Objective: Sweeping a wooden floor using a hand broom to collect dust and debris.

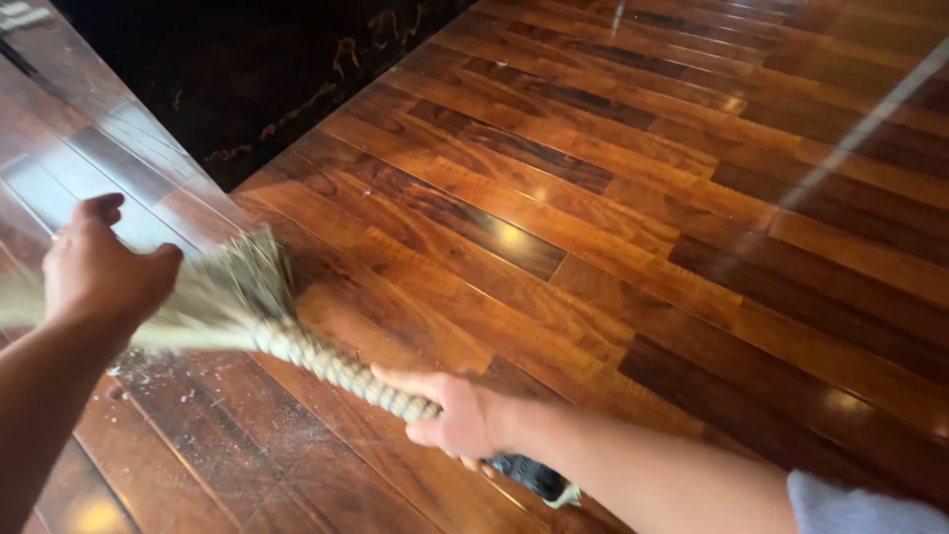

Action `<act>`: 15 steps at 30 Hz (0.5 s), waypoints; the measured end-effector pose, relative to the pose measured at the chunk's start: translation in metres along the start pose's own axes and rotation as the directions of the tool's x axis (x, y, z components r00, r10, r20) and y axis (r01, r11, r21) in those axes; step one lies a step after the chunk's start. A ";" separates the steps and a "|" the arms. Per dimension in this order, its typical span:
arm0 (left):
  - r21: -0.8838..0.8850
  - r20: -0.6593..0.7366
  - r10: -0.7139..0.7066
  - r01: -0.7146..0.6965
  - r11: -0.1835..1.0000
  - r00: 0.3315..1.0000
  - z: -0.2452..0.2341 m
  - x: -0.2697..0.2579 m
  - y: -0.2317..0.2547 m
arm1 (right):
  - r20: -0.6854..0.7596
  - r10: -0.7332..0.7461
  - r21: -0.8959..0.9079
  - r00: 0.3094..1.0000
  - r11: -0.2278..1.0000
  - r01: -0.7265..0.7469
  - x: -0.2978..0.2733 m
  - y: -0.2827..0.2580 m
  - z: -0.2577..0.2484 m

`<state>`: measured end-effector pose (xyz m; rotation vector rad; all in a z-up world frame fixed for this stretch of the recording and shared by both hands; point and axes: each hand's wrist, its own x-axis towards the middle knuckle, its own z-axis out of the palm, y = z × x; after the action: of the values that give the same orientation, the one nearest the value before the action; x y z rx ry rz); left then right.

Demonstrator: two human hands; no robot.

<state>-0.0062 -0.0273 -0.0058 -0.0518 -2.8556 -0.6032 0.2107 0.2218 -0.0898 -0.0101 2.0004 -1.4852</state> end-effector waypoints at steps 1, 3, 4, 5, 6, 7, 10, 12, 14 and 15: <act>-0.004 0.006 -0.002 0.002 1.000 1.000 0.001 -0.001 0.000 | 0.000 0.008 0.000 1.000 1.000 -0.008 -0.005 -0.004 -0.003; -0.028 -0.010 0.037 -0.037 0.999 0.999 -0.002 -0.002 -0.002 | -0.145 0.002 -0.038 0.989 0.999 -0.008 -0.012 -0.015 -0.010; -0.028 -0.007 0.037 -0.037 0.999 0.999 -0.009 -0.011 0.008 | -0.145 0.006 -0.036 0.989 0.999 -0.011 -0.016 -0.014 -0.019; -0.035 -0.006 -0.002 0.002 0.999 1.000 -0.016 -0.020 0.019 | -0.207 -0.025 -0.126 0.978 0.992 -0.001 -0.020 -0.012 -0.028; -0.048 -0.002 -0.035 0.035 0.998 0.999 -0.021 -0.028 0.032 | -0.273 -0.060 -0.217 0.960 0.976 -0.001 -0.025 -0.010 -0.038; -0.055 0.003 -0.030 0.030 0.998 1.000 -0.015 -0.022 0.022 | -0.281 -0.054 -0.216 0.958 0.976 -0.008 -0.035 -0.006 -0.049; -0.194 -0.123 0.047 -0.070 0.978 0.991 0.008 -0.001 0.002 | -0.518 -0.027 -0.561 0.855 0.765 -0.316 -0.068 0.007 -0.087; -0.181 -0.137 0.107 -0.131 0.975 0.985 0.022 0.007 -0.013 | -0.554 0.104 -0.319 0.826 0.890 -0.326 -0.086 0.020 -0.104; -0.184 -0.091 0.101 -0.116 0.976 0.991 0.019 0.002 -0.005 | -0.594 0.207 -0.227 0.778 0.884 -0.408 -0.103 0.034 -0.114; -0.187 -0.051 0.093 -0.101 0.977 0.994 0.018 0.001 -0.001 | -0.625 0.301 -0.136 0.720 0.866 -0.480 -0.109 0.041 -0.118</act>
<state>-0.0107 -0.0211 -0.0219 -0.2063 -2.7276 -0.8422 0.2541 0.3781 -0.0536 0.8080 2.4828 -0.9600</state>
